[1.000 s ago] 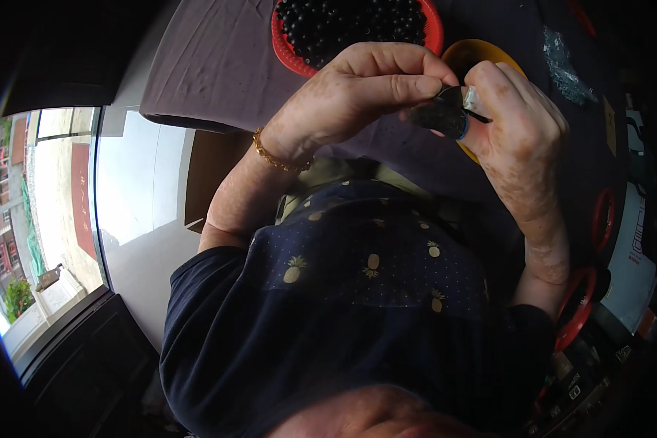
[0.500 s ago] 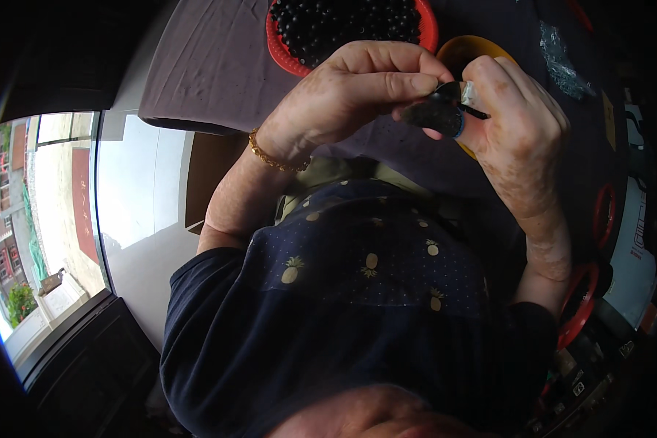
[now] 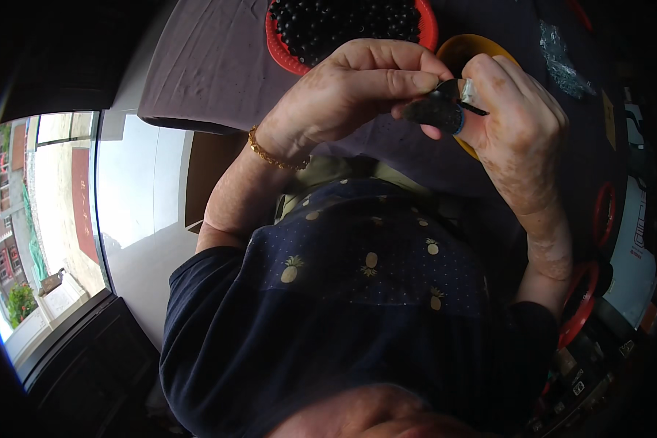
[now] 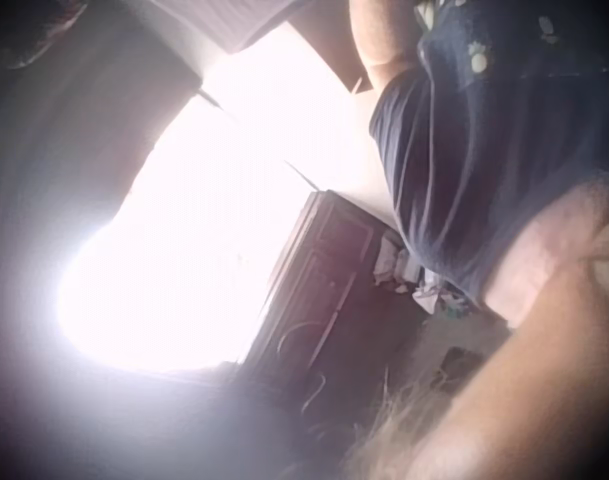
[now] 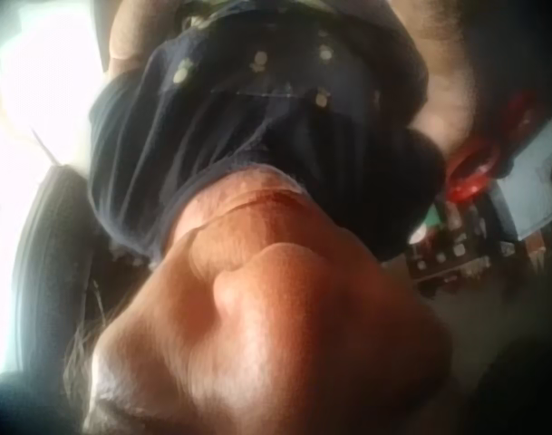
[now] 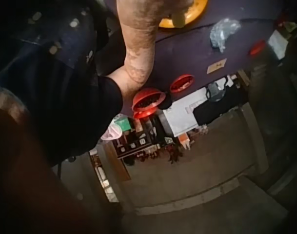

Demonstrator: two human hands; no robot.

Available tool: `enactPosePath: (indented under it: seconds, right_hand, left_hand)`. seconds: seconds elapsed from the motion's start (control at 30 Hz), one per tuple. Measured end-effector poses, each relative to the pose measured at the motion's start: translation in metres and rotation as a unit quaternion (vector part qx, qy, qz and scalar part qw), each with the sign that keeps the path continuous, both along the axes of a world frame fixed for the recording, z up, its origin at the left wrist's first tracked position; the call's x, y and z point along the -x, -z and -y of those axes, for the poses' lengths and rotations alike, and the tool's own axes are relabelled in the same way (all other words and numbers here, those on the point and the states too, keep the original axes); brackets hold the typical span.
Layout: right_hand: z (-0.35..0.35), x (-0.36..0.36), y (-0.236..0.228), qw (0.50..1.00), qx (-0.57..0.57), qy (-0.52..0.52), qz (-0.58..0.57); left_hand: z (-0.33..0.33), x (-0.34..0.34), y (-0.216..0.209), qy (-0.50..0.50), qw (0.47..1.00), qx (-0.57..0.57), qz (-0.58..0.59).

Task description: The person processes small black spherical components by hand, picking them from a bowl and manipulating them with a hand tool.

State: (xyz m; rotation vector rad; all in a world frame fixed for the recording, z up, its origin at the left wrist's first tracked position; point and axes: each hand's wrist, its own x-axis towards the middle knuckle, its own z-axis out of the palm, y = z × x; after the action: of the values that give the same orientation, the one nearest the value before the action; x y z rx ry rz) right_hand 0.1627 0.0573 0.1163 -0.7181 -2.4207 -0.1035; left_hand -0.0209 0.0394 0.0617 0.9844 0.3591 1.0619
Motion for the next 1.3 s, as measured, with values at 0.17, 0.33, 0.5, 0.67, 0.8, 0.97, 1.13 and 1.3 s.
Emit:
enactPosePath:
  seconds: [0.17,0.33,0.5,0.67,0.8,0.97,1.13,1.3]
  right_hand:
    - [0.001,0.004,0.001,1.000,-0.008,0.000,0.005]
    - [0.001,0.000,0.005,1.000,-0.005,0.010,0.009]
    - [0.001,0.002,0.010,0.999,-0.032,0.008,-0.022]
    - [0.004,0.000,0.009,0.997,-0.017,0.028,-0.071]
    - [0.008,-0.004,0.007,0.997,0.005,0.066,-0.038]
    - [0.008,-0.004,0.007,0.996,0.017,0.085,-0.026]
    - [0.005,0.002,0.008,0.997,-0.010,0.069,-0.035]
    - [0.001,0.004,0.009,0.998,-0.026,0.056,-0.034]
  left_hand:
    - [0.001,0.003,0.003,0.000,1.000,-0.002,-0.003]
    - [0.004,-0.001,-0.004,-0.046,0.997,-0.004,-0.057]
    - [0.007,0.001,-0.002,-0.064,0.995,-0.022,-0.078]
    - [0.009,-0.012,-0.001,-0.109,0.994,-0.020,0.007]
    - [0.008,-0.011,0.003,-0.124,0.992,-0.012,0.025]
    - [0.008,-0.010,0.005,-0.120,0.992,-0.011,0.027]
    - [0.009,-0.013,0.004,-0.132,0.991,-0.006,0.011]
    - [0.009,-0.013,0.006,-0.113,0.993,-0.024,0.022]
